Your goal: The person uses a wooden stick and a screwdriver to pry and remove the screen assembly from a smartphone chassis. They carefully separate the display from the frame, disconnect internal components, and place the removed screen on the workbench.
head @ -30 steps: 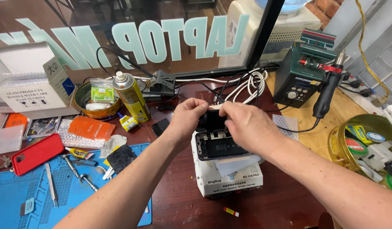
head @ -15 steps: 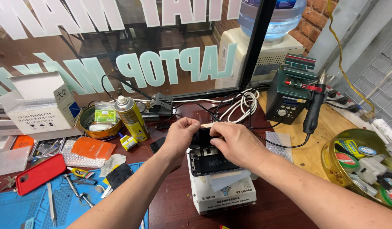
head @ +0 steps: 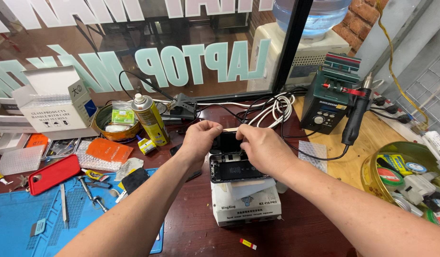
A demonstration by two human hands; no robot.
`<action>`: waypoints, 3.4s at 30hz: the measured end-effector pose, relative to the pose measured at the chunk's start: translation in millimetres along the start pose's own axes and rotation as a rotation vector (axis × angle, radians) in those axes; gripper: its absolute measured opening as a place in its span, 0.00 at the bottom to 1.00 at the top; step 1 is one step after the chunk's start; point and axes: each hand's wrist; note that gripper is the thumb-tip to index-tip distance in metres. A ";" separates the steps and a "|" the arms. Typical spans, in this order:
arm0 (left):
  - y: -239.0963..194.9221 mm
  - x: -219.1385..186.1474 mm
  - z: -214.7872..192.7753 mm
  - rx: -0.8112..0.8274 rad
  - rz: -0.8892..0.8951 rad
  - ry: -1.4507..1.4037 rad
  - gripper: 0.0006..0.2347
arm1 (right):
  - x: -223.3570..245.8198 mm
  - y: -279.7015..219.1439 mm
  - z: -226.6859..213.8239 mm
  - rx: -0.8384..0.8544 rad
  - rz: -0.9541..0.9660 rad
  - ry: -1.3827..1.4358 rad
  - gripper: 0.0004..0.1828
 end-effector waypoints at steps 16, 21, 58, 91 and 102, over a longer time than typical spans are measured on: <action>-15.6 -6.8 -2.8 0.119 -0.013 -0.103 0.04 | -19.1 30.5 -31.5 -0.012 0.434 1.126 0.18; -13.4 -4.3 -5.2 0.130 -0.023 -0.136 0.04 | -11.7 32.1 -24.1 0.014 0.446 1.124 0.19; 37.4 -3.1 -37.3 -0.030 0.015 -0.101 0.04 | 12.8 43.4 34.7 -0.540 0.211 0.440 0.09; 103.5 68.2 -55.2 0.250 0.201 0.732 0.07 | 17.1 42.0 32.6 -0.489 0.299 0.454 0.11; 93.2 35.3 -58.5 0.117 -0.020 0.383 0.05 | 13.7 42.1 35.6 -0.512 0.280 0.510 0.11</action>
Point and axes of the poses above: each hand's wrist, its own y-axis towards the middle knuckle, its own z-axis out of the palm, x = y × z, and after that the axes turned 11 degrees about -y, right-handed
